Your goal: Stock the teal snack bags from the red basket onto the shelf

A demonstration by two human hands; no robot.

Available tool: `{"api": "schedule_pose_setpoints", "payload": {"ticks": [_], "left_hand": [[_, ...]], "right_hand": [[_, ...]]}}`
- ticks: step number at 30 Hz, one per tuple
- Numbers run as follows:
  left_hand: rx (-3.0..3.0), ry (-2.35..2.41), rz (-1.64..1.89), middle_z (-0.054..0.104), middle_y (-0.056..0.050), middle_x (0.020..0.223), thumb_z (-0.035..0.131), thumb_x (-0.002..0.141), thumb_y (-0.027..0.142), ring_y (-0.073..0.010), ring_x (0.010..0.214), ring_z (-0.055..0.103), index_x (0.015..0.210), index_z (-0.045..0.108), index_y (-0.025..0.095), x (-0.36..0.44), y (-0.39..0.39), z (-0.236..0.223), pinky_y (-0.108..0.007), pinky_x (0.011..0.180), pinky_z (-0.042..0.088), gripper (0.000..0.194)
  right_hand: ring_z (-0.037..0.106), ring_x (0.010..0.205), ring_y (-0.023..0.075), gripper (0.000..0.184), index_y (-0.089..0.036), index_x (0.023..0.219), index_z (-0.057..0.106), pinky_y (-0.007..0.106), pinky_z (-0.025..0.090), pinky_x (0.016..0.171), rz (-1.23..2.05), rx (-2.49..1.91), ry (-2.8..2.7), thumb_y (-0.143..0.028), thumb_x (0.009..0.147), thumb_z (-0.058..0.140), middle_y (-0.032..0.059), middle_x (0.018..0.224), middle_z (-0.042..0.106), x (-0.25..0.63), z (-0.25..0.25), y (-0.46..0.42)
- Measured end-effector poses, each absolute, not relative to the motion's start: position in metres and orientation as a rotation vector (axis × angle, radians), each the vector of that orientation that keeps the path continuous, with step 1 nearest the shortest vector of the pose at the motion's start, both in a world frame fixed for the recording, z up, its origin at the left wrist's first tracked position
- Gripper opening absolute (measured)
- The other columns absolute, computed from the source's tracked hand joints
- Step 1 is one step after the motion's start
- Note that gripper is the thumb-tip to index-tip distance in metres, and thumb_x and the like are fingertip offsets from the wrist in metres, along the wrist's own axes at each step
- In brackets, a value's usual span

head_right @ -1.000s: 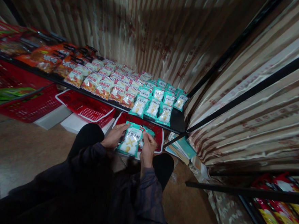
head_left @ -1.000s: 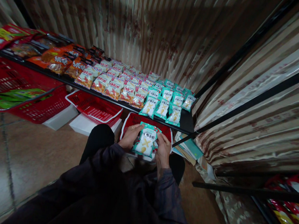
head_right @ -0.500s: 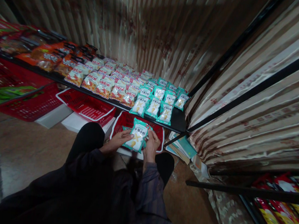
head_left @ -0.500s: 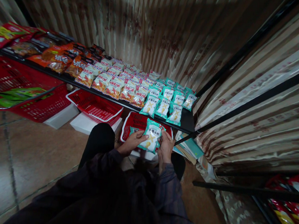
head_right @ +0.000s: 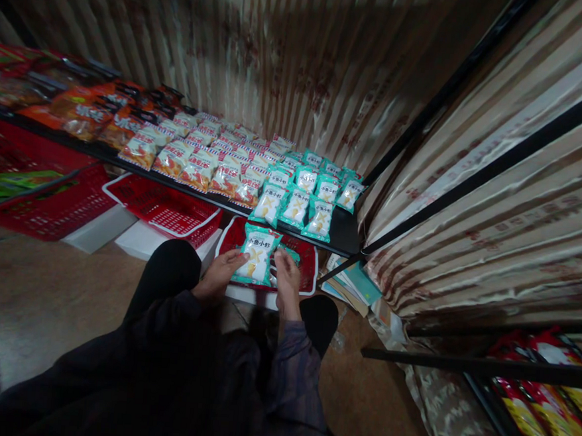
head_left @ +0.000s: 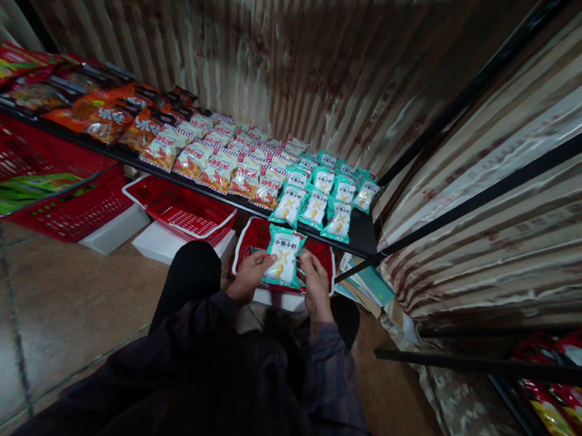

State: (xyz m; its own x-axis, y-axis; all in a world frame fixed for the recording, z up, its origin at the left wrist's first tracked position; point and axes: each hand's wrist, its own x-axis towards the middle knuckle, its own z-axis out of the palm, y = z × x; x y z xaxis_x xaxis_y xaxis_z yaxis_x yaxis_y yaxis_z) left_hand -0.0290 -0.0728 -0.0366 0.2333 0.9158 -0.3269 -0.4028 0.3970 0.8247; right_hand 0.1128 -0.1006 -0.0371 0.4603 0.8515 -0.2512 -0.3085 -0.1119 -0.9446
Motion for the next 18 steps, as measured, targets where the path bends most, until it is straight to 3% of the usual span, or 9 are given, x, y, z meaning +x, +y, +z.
{"api": "schedule_pose_setpoints", "payload": {"ticks": [5,12,18], "left_hand": [[0.658,0.979,1.102,0.07,-0.003,0.071,0.085,0.049,0.049,-0.0178,0.067,0.065,0.081,0.064,0.013,-0.03,-0.066,-0.036,-0.027,0.063,0.05,0.053],[0.678,1.027,1.1,0.068,-0.002,0.066,0.082,0.052,0.055,-0.0139,0.059,0.061,0.076,0.064,0.013,-0.025,-0.061,-0.036,-0.025,0.058,0.047,0.052],[0.662,1.054,1.093,0.067,-0.002,0.064,0.081,0.057,0.05,-0.0145,0.059,0.061,0.074,0.063,0.013,-0.022,-0.061,-0.038,-0.025,0.057,0.047,0.044]], "right_hand": [[0.068,0.074,0.0154,0.056,-0.017,0.102,0.071,0.024,0.055,0.063,1.179,-1.311,-0.605,-0.046,0.056,0.083,0.0047,0.09,0.075,0.101,-0.042,-0.119],[0.068,0.063,0.013,0.057,-0.017,0.104,0.068,0.023,0.056,0.061,1.229,-1.251,-0.563,-0.039,0.055,0.085,-0.0017,0.069,0.07,0.095,-0.046,-0.124],[0.055,0.048,0.009,0.047,-0.017,0.098,0.07,0.02,0.047,0.049,1.128,-1.297,-0.546,-0.036,0.056,0.081,-0.0067,0.055,0.06,0.09,-0.051,-0.121]]}}
